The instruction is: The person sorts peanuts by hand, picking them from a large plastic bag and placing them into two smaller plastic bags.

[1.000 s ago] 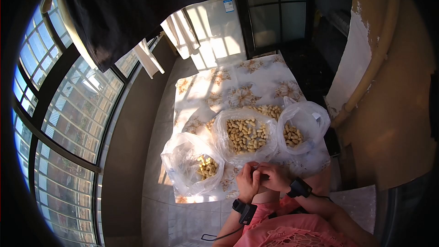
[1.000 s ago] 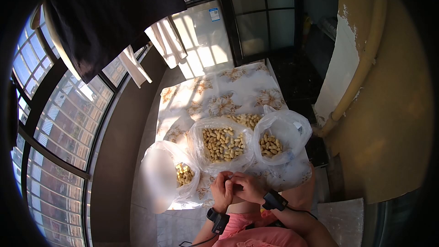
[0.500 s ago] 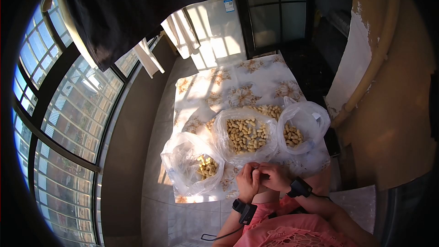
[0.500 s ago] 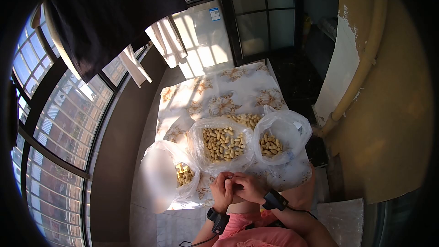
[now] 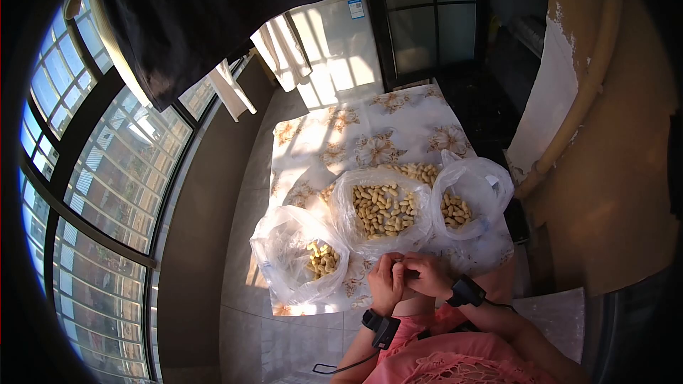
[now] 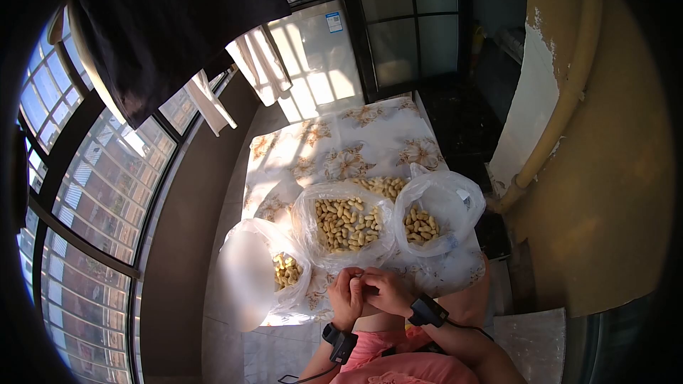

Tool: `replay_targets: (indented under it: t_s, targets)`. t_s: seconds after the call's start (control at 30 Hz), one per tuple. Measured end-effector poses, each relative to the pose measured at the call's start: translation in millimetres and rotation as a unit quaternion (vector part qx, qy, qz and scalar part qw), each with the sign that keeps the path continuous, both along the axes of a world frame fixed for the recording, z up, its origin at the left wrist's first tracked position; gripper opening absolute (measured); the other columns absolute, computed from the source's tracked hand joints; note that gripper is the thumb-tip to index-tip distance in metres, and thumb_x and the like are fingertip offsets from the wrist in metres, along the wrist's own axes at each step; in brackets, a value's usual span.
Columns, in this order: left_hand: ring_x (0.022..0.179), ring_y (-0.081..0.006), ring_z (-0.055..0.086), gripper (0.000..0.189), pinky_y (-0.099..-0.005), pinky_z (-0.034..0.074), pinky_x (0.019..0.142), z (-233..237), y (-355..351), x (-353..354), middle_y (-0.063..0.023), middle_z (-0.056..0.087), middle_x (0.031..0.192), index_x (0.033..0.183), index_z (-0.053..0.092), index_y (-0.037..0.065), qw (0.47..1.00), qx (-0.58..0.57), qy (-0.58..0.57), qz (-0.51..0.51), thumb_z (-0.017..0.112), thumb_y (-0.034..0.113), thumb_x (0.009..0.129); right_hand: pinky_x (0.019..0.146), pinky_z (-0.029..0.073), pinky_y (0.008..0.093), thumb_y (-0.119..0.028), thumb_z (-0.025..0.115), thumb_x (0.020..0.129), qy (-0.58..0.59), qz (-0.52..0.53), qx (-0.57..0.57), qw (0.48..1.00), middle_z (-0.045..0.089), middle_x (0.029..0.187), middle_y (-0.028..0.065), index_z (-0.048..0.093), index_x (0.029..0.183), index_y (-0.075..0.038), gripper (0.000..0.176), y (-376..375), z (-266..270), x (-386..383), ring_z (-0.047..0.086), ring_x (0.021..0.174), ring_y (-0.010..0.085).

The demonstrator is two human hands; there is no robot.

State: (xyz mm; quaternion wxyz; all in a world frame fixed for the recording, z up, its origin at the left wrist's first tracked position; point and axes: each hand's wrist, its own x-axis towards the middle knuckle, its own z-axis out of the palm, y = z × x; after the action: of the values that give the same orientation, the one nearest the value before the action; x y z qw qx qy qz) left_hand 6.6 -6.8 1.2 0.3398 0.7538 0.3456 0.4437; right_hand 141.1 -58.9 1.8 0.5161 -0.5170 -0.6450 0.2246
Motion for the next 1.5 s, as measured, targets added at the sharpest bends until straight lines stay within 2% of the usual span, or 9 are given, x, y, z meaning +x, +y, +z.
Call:
replay_targets:
  t_s: [1.07, 1.23, 1.37, 1.5]
  targets:
    - [0.068, -0.0342, 0.064, 0.029, -0.0409, 0.05, 0.061, 0.4, -0.9, -0.3, -0.0147, 0.064, 0.08, 0.099, 0.063, 0.004, 1.0, 0.001, 0.01, 0.004, 0.052, 0.031, 0.102, 0.069, 0.052, 0.0362, -0.006, 0.074, 0.077, -0.003, 0.005, -0.008, 1.0, 0.064, 0.088, 0.0105, 0.065, 0.089, -0.002, 0.015, -1.0, 0.0, 1.0, 0.065, 0.079, 0.0297]
    - [0.071, -0.0371, 0.065, 0.025, -0.042, 0.05, 0.064, -0.1, 0.3, -1.3, -0.0173, 0.066, 0.082, 0.102, 0.064, 0.003, 0.999, -0.025, -0.012, 0.025, 0.049, 0.023, 0.103, 0.072, 0.052, 0.0322, -0.007, 0.074, 0.083, 0.088, -0.004, -0.059, 0.994, 0.067, 0.087, 0.0087, 0.065, 0.092, -0.004, 0.013, -3.5, 4.4, 1.9, 0.067, 0.081, 0.0226]
    - [0.071, -0.0369, 0.065, 0.026, -0.0416, 0.049, 0.063, 0.4, -1.0, -2.0, -0.0176, 0.066, 0.082, 0.101, 0.064, 0.003, 0.999, -0.038, -0.007, 0.03, 0.048, 0.022, 0.104, 0.074, 0.052, 0.0303, -0.009, 0.075, 0.086, 0.074, -0.009, -0.049, 0.996, 0.067, 0.087, 0.0066, 0.065, 0.093, -0.004, 0.013, -4.3, 7.1, 1.8, 0.066, 0.081, 0.0182]
    - [0.068, -0.0362, 0.064, 0.022, -0.0414, 0.049, 0.062, -6.3, -2.9, -2.9, -0.017, 0.065, 0.08, 0.101, 0.063, 0.003, 0.997, -0.054, -0.007, 0.051, 0.049, 0.019, 0.104, 0.074, 0.052, 0.029, -0.013, 0.072, 0.091, 0.14, -0.017, -0.071, 0.987, 0.068, 0.09, 0.0058, 0.064, 0.097, -0.003, 0.015, -4.3, 0.7, 2.0, 0.066, 0.083, 0.0156]
